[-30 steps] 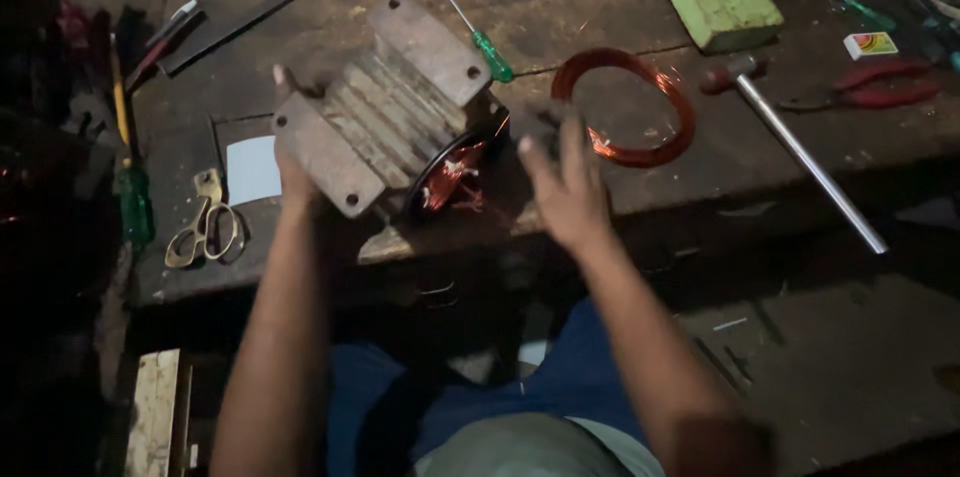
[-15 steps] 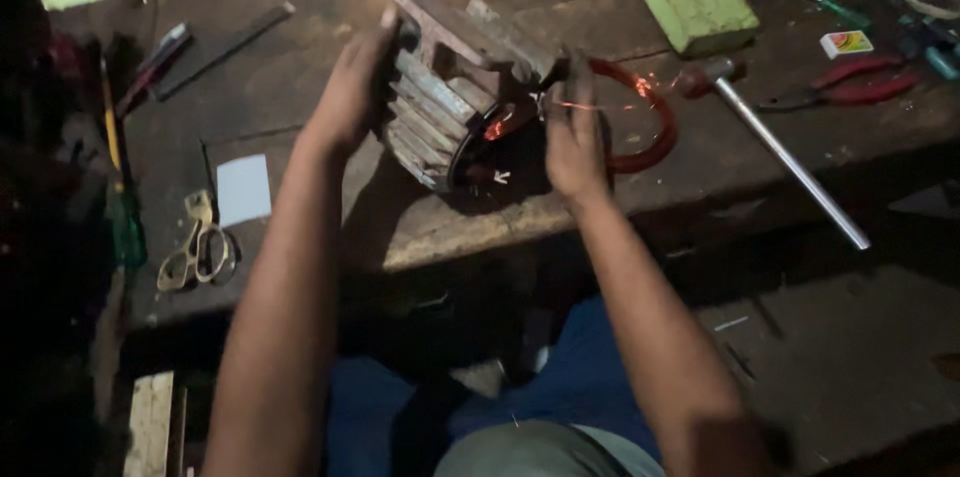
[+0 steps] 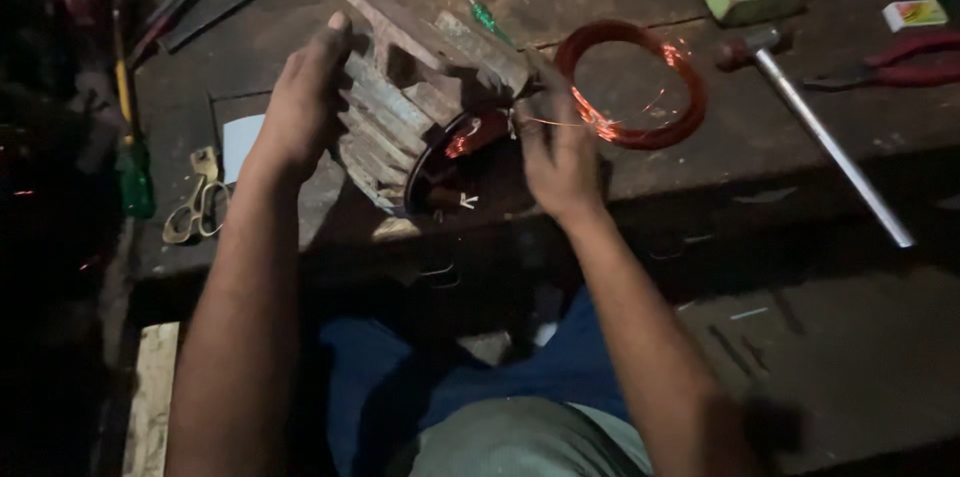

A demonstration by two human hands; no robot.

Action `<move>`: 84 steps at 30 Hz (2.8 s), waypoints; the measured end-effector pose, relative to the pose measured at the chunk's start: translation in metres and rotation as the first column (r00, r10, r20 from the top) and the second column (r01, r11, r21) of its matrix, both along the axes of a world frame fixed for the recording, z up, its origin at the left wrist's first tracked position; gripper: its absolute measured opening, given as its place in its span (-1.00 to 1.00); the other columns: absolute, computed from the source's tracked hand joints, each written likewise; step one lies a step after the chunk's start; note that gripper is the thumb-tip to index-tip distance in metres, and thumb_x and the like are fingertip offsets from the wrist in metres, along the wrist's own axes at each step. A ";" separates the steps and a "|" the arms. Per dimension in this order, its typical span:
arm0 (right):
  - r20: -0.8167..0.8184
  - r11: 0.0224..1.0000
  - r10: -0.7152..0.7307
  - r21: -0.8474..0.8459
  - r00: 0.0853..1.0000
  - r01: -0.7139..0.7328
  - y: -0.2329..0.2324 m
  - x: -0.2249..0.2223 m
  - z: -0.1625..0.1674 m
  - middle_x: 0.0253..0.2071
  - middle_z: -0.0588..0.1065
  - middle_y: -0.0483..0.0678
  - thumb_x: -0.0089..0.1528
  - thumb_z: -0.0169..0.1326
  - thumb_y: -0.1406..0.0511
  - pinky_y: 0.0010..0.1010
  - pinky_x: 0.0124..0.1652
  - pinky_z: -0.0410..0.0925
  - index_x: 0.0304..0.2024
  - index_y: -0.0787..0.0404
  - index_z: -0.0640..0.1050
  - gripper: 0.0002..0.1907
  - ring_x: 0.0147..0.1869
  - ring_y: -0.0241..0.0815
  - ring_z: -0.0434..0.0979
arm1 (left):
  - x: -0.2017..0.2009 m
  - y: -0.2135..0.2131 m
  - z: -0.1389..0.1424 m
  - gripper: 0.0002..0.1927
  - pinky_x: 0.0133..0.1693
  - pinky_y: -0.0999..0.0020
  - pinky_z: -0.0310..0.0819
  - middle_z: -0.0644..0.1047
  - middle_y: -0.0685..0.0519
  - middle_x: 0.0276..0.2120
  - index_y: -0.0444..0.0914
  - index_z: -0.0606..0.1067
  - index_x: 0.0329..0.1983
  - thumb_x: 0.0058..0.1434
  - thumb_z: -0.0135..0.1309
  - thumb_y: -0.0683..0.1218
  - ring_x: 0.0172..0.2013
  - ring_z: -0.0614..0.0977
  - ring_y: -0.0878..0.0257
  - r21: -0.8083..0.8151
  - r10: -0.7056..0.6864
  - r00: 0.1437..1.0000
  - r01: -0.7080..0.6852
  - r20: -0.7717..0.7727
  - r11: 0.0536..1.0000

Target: The person winds copper wire around a metal stator core, inserts small white insulating pieces between layers, and uses a screwdriver to press the wire into place. They repeat this process across multiple slots on the stator.

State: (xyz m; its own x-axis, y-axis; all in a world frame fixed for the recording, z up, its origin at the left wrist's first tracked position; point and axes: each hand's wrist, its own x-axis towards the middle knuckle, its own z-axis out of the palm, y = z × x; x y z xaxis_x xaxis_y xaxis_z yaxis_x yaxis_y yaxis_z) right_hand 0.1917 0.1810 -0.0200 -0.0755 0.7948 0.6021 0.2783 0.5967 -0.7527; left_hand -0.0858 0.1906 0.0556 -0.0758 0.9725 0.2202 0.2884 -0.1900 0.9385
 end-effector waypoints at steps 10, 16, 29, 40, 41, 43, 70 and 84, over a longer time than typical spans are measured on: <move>-0.036 0.991 -0.127 -0.038 0.991 0.125 -0.030 0.009 0.019 0.15 0.54 0.12 0.40 0.11 0.29 -0.26 0.12 0.46 0.31 0.30 0.37 -0.54 0.18 -0.02 0.60 | -0.020 0.001 -0.005 -0.44 -0.30 0.38 0.27 0.41 0.09 -0.31 -0.22 0.48 -0.13 0.45 -0.24 0.33 -0.31 0.40 0.28 -0.109 0.014 1.000 -0.012 0.021 0.994; 0.313 0.906 -0.138 0.424 0.940 -0.009 -0.057 0.017 0.021 -0.02 0.51 0.08 0.16 0.25 0.43 -0.14 0.06 0.43 0.03 0.17 0.55 -0.62 0.08 0.14 0.54 | -0.074 0.024 -0.057 -0.53 0.11 0.23 0.38 0.54 -0.07 0.05 -0.29 0.42 0.24 0.29 0.14 -0.07 0.05 0.53 0.16 -0.203 -0.110 0.958 0.056 -0.266 0.978; 0.133 0.945 -0.174 0.303 0.976 0.127 -0.048 -0.010 0.017 -0.13 0.57 0.10 0.10 0.19 0.51 -0.20 -0.07 0.50 -0.14 0.32 0.59 -0.75 -0.05 0.09 0.63 | -0.076 0.090 -0.148 -0.70 -0.13 0.22 0.60 0.65 0.00 -0.13 -0.33 0.58 0.05 0.28 0.18 -0.11 -0.16 0.67 0.19 -0.227 -0.163 0.780 0.365 0.604 0.903; 0.023 0.916 0.087 -0.395 0.996 -0.071 -0.044 -0.030 0.003 -0.50 0.59 0.04 0.09 0.10 0.49 -0.39 -0.47 0.43 -0.22 0.37 0.60 -0.81 -0.52 -0.21 0.63 | -0.075 0.080 -0.129 -0.68 -0.11 0.25 0.60 0.62 0.01 -0.04 -0.31 0.55 0.13 0.33 0.13 -0.13 -0.11 0.66 0.22 -0.236 -0.303 0.902 0.380 0.306 0.894; 0.037 0.938 0.104 -0.335 0.994 -0.085 -0.043 -0.031 0.005 -0.48 0.59 0.02 0.10 0.10 0.49 -0.39 -0.47 0.42 -0.17 0.36 0.62 -0.76 -0.52 -0.23 0.62 | -0.074 0.078 -0.129 -0.67 -0.11 0.25 0.60 0.62 0.00 -0.04 -0.31 0.55 0.14 0.32 0.14 -0.14 -0.10 0.65 0.23 -0.229 -0.315 0.919 0.368 0.237 0.901; -0.172 0.870 0.214 -0.413 0.962 -0.267 -0.042 -0.031 0.007 -0.41 0.60 -0.08 0.11 0.03 0.49 -0.40 -0.42 0.46 -0.12 0.35 0.59 -0.72 -0.45 -0.29 0.60 | -0.074 0.076 -0.129 -0.67 -0.10 0.24 0.62 0.62 0.00 -0.04 -0.31 0.54 0.15 0.34 0.13 -0.13 -0.10 0.66 0.21 -0.201 -0.306 0.887 0.388 0.345 0.899; 0.426 0.995 -0.023 0.101 0.904 -0.023 -0.066 -0.008 0.010 -0.13 0.44 0.20 0.06 0.27 0.37 -0.04 -0.10 0.41 -0.22 0.29 0.54 -0.74 -0.06 0.23 0.49 | -0.058 0.062 -0.101 -0.67 -0.13 0.22 0.62 0.64 -0.04 -0.07 -0.35 0.57 0.09 0.29 0.15 -0.12 -0.11 0.67 0.19 -0.270 -0.338 0.890 0.421 0.305 0.866; 0.587 0.999 0.017 0.023 0.809 -0.038 -0.050 -0.003 0.040 -0.38 0.50 0.05 0.13 0.22 0.27 -0.01 -0.27 0.41 -0.39 0.21 0.61 -0.87 -0.25 0.16 0.57 | -0.078 0.072 -0.108 -0.62 0.01 0.25 0.56 0.60 0.02 0.02 -0.32 0.53 0.18 0.32 0.16 -0.12 -0.01 0.61 0.25 -0.216 -0.372 0.925 0.379 0.072 0.900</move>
